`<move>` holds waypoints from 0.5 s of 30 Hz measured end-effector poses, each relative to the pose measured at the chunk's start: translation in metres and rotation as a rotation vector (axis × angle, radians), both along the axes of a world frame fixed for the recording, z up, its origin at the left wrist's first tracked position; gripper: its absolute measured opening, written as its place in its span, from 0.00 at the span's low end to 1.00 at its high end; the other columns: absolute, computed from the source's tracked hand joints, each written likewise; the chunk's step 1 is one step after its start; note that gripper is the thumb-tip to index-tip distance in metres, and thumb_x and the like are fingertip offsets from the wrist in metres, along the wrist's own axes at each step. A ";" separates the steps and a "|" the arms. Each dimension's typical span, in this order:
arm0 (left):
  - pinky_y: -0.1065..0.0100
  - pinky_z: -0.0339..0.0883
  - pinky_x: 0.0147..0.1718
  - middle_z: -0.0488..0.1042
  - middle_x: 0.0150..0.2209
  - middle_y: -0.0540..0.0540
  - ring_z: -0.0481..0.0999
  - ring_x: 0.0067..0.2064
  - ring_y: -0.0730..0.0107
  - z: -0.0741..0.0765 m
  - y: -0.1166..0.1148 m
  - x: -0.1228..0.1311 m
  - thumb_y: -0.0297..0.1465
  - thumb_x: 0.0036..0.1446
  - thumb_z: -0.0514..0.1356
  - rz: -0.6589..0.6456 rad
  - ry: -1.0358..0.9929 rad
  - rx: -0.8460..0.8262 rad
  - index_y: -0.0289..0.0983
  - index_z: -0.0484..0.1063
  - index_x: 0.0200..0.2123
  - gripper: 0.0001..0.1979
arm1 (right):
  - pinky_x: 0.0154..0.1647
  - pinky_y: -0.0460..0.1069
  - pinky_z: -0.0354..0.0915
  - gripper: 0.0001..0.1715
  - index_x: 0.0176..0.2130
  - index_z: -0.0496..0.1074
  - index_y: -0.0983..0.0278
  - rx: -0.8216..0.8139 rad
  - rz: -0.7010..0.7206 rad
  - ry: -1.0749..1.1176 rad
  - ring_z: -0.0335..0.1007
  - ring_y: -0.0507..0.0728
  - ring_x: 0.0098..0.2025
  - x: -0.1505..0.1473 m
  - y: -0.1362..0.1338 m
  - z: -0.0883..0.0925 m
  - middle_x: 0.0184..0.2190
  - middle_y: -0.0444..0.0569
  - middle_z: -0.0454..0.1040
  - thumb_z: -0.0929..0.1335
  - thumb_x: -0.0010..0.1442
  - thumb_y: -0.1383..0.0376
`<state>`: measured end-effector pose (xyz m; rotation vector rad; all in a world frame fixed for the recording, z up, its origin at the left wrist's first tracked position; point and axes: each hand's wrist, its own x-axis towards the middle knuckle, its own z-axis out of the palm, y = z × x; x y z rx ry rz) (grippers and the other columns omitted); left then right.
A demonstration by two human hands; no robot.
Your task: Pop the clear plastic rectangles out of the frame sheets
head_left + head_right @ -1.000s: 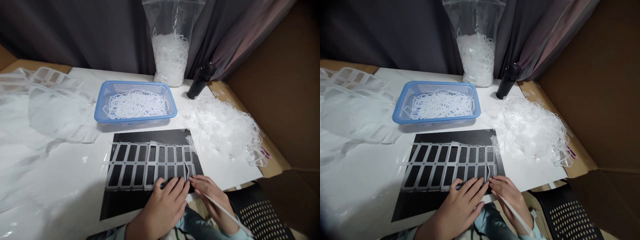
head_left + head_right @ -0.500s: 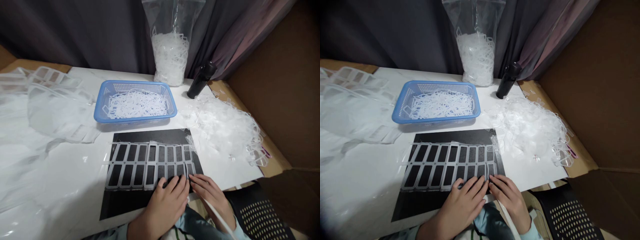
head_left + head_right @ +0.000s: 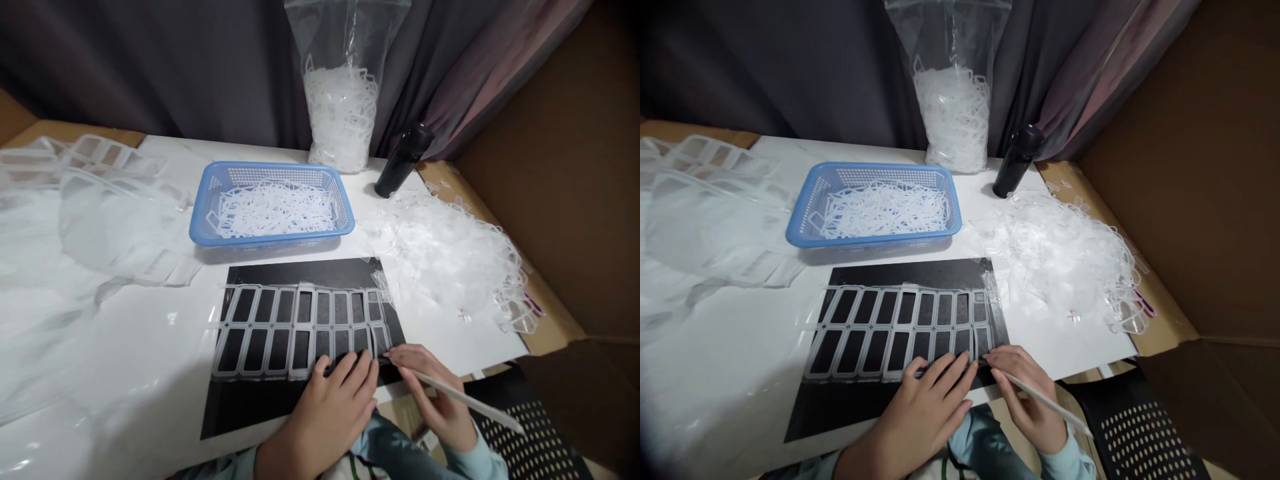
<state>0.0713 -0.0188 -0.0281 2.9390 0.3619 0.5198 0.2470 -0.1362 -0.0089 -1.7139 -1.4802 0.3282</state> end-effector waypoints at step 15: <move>0.57 0.54 0.46 0.75 0.56 0.56 0.63 0.54 0.71 0.000 -0.001 0.000 0.41 0.70 0.49 -0.001 0.015 0.008 0.42 0.70 0.56 0.18 | 0.51 0.49 0.73 0.15 0.49 0.73 0.64 -0.053 0.104 0.005 0.76 0.56 0.49 0.003 0.000 0.004 0.43 0.54 0.79 0.65 0.65 0.75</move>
